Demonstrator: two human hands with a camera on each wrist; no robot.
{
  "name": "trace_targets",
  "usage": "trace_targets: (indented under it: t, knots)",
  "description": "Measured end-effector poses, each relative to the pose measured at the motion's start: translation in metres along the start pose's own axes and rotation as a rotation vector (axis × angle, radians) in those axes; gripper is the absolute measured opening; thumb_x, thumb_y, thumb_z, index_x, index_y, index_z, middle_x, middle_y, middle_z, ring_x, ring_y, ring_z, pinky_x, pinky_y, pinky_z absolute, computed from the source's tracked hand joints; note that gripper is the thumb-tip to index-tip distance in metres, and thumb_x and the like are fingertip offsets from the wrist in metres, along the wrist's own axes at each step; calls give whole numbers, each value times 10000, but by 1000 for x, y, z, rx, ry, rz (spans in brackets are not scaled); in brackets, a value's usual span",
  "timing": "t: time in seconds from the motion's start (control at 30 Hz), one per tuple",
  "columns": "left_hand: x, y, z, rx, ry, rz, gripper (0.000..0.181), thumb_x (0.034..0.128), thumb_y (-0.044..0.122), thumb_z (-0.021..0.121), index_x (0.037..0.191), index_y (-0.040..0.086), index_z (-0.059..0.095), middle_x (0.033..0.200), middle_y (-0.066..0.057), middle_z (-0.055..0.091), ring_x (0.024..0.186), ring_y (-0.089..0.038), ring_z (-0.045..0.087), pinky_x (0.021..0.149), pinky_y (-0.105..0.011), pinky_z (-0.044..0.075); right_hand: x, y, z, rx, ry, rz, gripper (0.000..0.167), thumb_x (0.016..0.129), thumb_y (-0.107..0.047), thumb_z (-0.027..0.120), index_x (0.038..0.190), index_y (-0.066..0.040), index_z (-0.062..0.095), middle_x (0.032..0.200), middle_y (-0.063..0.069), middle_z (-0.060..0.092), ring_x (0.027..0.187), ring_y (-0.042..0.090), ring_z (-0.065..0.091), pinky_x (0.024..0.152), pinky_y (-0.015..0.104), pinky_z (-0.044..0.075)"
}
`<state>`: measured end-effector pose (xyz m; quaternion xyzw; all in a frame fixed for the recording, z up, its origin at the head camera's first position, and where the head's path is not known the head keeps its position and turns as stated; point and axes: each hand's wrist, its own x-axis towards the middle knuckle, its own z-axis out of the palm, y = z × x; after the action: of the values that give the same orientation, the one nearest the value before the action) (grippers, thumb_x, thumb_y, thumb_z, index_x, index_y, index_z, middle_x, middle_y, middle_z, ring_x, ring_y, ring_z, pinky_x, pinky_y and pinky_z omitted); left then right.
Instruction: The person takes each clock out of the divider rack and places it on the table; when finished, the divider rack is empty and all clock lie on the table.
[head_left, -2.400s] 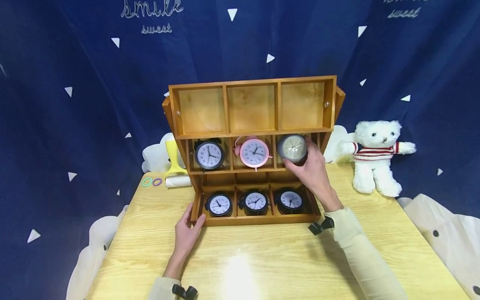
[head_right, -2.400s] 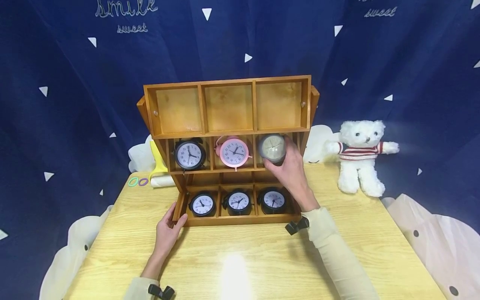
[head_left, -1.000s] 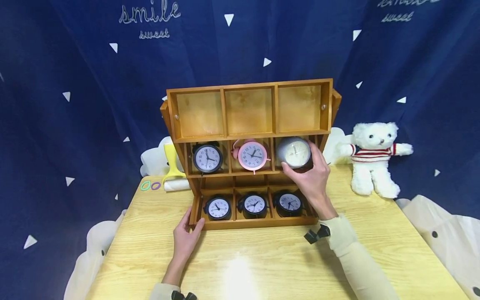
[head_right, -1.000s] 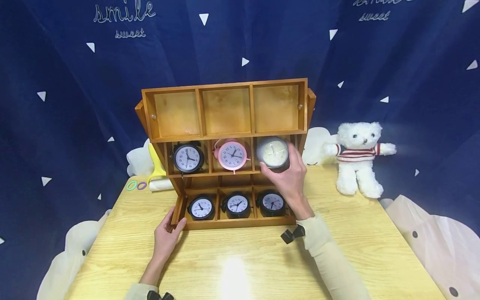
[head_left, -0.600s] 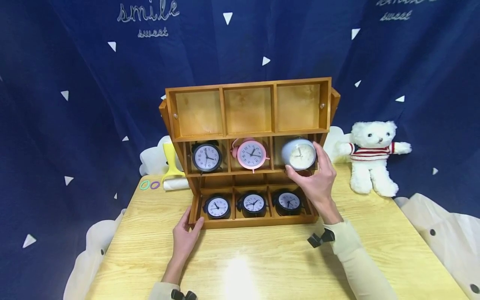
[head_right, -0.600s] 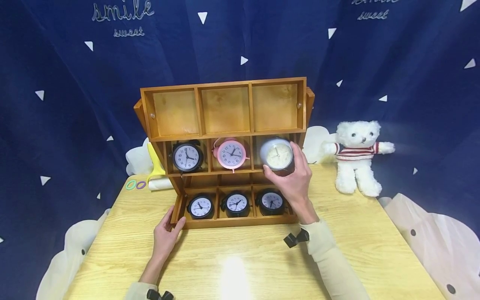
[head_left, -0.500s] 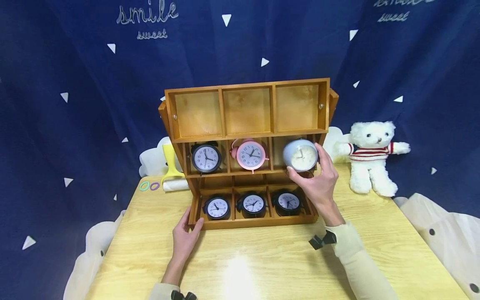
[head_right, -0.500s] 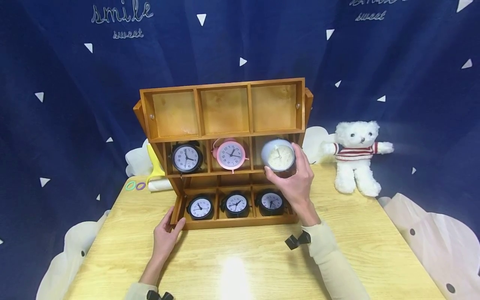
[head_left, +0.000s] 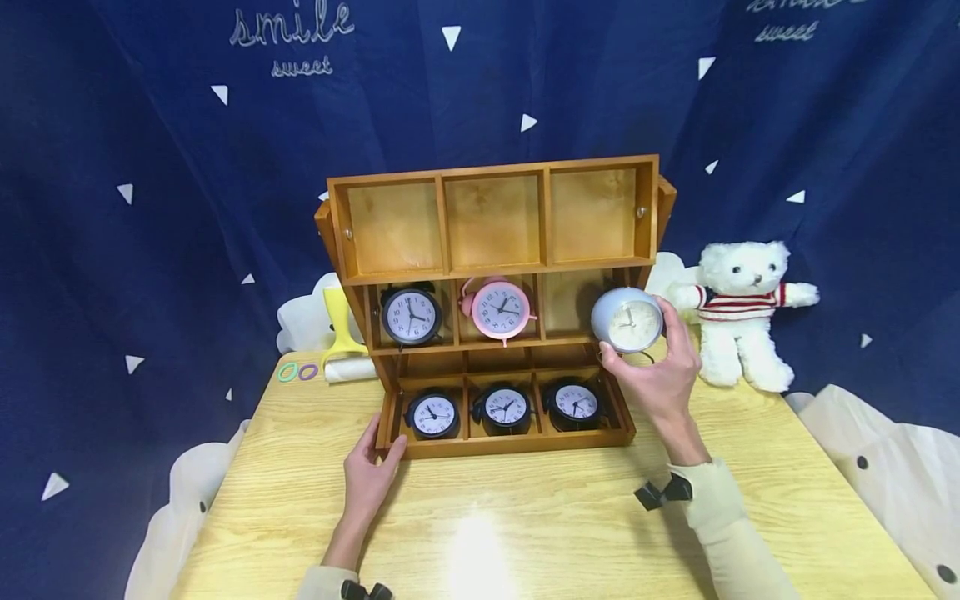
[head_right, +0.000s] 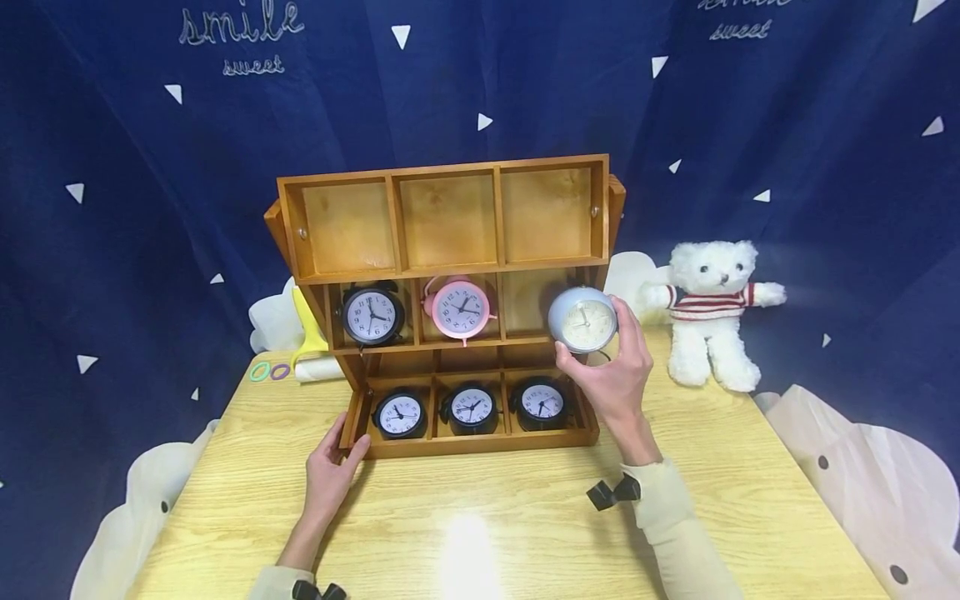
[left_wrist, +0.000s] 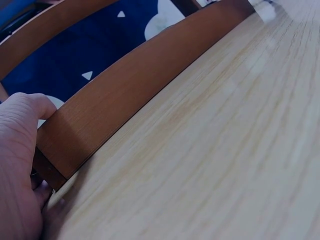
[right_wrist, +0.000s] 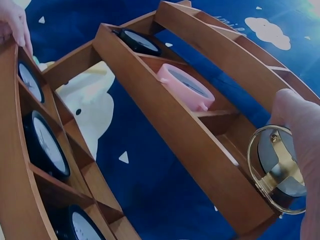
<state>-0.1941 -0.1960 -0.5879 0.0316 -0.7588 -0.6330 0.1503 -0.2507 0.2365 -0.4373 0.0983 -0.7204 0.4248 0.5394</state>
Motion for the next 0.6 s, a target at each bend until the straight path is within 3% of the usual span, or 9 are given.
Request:
trace_targets:
  t: [0.27, 0.6]
  knots:
    - [0, 0, 0, -14, -3, 1, 687, 955, 132, 782, 1542, -28, 461, 1485, -279, 546, 1324, -376, 564, 926, -51, 462, 2, 7, -16, -29, -1, 10, 870, 627, -345, 847, 1387, 20, 630, 1276, 240, 696, 1083, 399, 666, 985, 146, 475]
    - [-3, 9, 1, 1, 1, -14, 671, 962, 83, 761, 1542, -42, 450, 1487, -287, 538, 1324, -381, 560, 926, -43, 453, -6, 38, -38, -119, 51, 125, 828, 613, -294, 865, 1375, -39, 661, 1288, 180, 708, 1097, 366, 647, 938, 133, 421]
